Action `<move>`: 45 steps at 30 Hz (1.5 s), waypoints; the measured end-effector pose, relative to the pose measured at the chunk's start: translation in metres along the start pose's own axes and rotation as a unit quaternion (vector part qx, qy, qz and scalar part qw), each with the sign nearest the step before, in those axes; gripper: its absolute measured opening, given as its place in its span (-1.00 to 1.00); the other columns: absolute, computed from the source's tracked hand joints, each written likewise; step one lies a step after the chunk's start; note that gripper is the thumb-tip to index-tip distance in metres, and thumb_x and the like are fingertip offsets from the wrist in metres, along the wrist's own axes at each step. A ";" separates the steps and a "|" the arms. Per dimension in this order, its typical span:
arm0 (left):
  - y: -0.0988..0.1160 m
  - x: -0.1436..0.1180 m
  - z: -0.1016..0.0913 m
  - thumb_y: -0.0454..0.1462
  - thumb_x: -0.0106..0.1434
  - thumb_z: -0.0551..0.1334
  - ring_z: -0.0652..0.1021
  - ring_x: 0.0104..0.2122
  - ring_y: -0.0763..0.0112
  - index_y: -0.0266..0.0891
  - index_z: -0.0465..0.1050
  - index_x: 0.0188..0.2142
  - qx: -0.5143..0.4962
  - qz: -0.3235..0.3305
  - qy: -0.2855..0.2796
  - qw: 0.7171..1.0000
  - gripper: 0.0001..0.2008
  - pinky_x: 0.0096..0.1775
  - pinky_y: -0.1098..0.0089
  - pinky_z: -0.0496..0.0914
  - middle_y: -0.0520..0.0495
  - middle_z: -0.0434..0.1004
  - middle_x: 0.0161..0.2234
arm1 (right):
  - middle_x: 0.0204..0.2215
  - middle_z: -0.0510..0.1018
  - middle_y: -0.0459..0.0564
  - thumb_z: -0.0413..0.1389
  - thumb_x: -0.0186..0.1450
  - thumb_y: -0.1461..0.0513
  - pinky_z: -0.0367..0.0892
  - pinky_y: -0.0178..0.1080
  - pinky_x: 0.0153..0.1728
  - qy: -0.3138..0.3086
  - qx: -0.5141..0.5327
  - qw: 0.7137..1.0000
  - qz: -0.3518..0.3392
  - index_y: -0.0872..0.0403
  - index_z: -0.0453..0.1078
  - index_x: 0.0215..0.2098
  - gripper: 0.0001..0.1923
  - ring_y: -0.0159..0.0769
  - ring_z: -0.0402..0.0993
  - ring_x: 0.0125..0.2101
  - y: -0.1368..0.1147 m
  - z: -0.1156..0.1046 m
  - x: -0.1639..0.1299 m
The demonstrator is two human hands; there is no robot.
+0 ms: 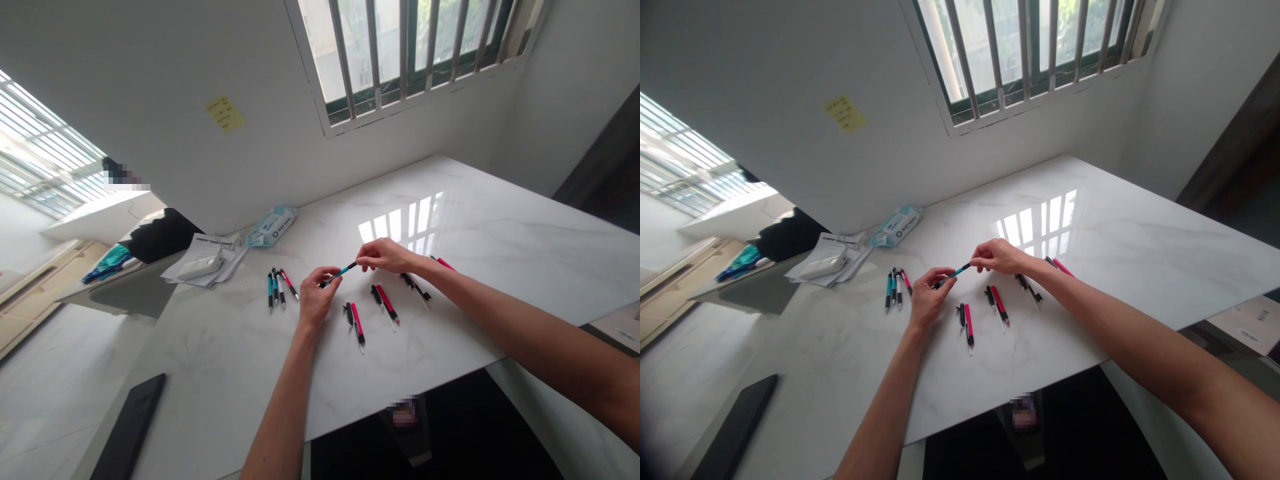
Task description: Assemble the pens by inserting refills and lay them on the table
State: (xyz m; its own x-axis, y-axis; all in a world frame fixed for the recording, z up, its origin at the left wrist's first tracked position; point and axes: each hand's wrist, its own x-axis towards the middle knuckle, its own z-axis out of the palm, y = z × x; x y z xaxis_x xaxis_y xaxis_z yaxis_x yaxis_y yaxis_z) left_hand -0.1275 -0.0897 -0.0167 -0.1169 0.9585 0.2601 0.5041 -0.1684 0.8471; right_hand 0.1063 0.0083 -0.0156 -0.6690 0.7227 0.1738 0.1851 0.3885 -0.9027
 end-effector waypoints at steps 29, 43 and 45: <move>-0.006 0.002 0.001 -0.17 0.20 0.40 0.62 -0.24 0.31 -0.16 0.66 -0.21 0.010 0.003 0.004 1.000 -0.81 -0.07 0.29 0.47 -0.06 0.70 -0.23 | -0.24 0.67 0.03 0.30 0.25 0.08 0.36 -0.27 -0.31 0.025 -0.033 0.999 -0.029 0.08 0.54 -0.08 -0.67 -0.34 0.49 -0.37 0.005 0.002 0.001; -0.011 0.003 0.001 -0.16 0.19 0.40 0.61 -0.27 0.32 -0.16 0.66 -0.21 -0.007 0.000 0.006 1.000 -0.80 -0.11 0.31 0.45 -0.05 0.69 -0.24 | -0.29 0.66 0.01 0.29 0.27 0.05 0.33 -0.28 -0.34 0.023 -0.019 0.999 -0.025 0.07 0.56 -0.09 -0.66 -0.35 0.49 -0.37 0.003 -0.001 0.000; -0.011 0.003 0.002 -0.16 0.18 0.40 0.60 -0.29 0.33 -0.16 0.66 -0.22 -0.006 -0.003 0.005 1.000 -0.80 -0.14 0.33 0.45 -0.05 0.69 -0.26 | -0.28 0.66 0.01 0.30 0.26 0.07 0.34 -0.28 -0.33 0.028 -0.019 0.999 -0.031 0.07 0.56 -0.10 -0.69 -0.35 0.49 -0.36 0.003 -0.001 0.001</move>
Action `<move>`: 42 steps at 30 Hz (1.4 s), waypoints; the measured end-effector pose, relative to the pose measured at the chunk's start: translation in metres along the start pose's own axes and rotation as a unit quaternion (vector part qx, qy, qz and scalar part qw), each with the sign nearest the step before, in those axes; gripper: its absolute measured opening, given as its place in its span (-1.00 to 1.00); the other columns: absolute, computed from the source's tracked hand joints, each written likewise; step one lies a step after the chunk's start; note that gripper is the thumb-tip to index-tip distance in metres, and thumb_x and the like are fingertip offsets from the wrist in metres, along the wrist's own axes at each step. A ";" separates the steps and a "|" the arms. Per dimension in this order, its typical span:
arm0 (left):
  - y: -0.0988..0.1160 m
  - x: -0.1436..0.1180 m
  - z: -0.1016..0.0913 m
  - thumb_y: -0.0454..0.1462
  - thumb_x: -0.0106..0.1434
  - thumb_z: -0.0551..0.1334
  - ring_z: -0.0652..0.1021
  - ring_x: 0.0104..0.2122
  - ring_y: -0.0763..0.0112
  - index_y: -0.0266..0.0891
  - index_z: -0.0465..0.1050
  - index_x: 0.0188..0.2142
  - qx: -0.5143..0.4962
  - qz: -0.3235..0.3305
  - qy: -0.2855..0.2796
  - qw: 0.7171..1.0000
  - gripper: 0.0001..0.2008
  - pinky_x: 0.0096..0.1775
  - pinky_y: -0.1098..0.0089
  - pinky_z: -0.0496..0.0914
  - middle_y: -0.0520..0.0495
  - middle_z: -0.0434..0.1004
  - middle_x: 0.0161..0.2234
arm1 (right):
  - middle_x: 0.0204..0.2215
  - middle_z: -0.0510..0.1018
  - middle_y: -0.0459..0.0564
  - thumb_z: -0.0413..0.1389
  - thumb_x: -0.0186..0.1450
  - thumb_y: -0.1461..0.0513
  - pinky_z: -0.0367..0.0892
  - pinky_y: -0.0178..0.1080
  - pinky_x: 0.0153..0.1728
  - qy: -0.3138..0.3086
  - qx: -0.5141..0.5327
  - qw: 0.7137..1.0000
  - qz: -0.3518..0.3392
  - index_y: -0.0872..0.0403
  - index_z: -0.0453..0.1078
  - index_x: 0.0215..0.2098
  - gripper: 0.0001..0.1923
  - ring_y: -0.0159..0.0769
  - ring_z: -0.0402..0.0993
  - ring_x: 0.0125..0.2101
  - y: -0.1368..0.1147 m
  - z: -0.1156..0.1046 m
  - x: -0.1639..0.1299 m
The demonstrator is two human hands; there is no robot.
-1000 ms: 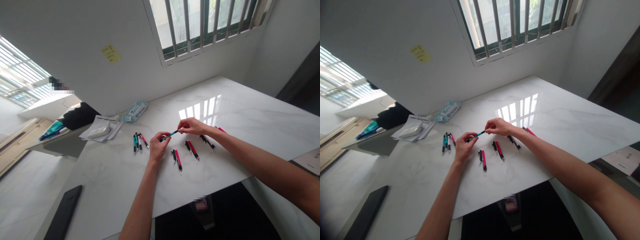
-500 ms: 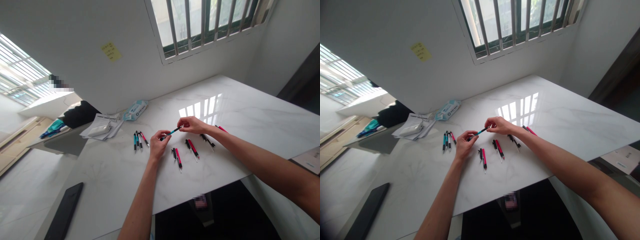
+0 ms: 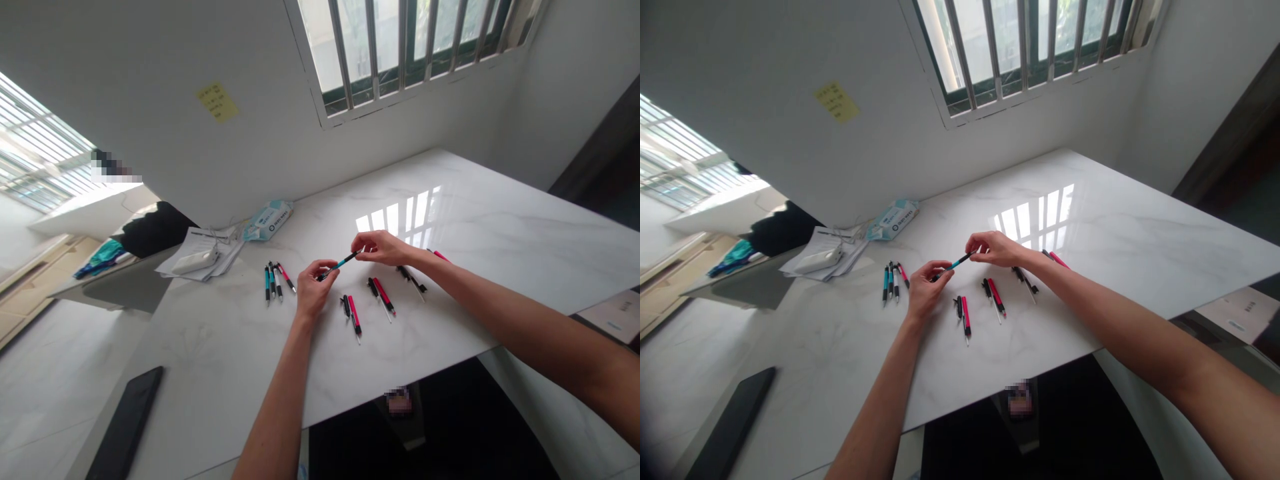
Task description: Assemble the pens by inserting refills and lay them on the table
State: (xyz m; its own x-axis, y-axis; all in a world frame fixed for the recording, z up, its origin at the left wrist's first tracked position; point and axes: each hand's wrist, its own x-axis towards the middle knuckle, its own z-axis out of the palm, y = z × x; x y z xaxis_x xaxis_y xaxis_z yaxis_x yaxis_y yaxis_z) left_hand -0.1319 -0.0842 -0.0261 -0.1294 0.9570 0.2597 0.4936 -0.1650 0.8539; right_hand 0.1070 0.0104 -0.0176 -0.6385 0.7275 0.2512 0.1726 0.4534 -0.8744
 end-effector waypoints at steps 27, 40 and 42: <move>0.001 0.000 -0.001 -0.11 0.19 0.40 0.63 -0.22 0.27 -0.18 0.66 -0.20 0.013 0.002 -0.002 1.000 -0.76 -0.09 0.28 0.49 -0.10 0.71 -0.21 | -0.34 0.66 0.07 -0.16 0.51 -0.19 0.38 -0.25 -0.31 0.042 0.029 0.998 0.027 0.13 0.58 -0.07 -0.31 -0.34 0.50 -0.42 0.006 -0.004 0.002; -0.002 0.001 -0.004 -0.18 0.26 0.34 0.60 -0.12 0.29 -0.13 0.55 0.05 0.036 -0.008 0.106 0.994 -0.63 -0.10 0.31 0.45 -0.13 0.64 -0.02 | -0.36 0.63 -0.02 0.28 0.25 0.09 0.40 -0.24 -0.29 0.073 -0.097 0.992 0.028 0.05 0.60 -0.26 -0.79 -0.31 0.49 -0.37 0.010 -0.005 -0.001; -0.002 0.001 -0.005 -0.20 0.29 0.31 0.60 -0.15 0.31 -0.14 0.54 0.04 0.043 -0.001 0.116 0.992 -0.67 -0.12 0.32 0.44 -0.11 0.65 -0.07 | -0.36 0.62 -0.03 0.29 0.24 0.12 0.40 -0.25 -0.31 0.049 -0.113 0.991 0.046 0.05 0.61 -0.22 -0.79 -0.31 0.49 -0.37 0.011 -0.003 -0.002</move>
State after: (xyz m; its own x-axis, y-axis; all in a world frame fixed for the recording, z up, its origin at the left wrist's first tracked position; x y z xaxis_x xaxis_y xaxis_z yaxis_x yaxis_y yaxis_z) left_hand -0.1369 -0.0845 -0.0252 -0.3206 0.8748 0.3631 0.5631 -0.1322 0.8157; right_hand 0.1124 0.0152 -0.0268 -0.5375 0.8131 0.2233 0.3977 0.4780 -0.7832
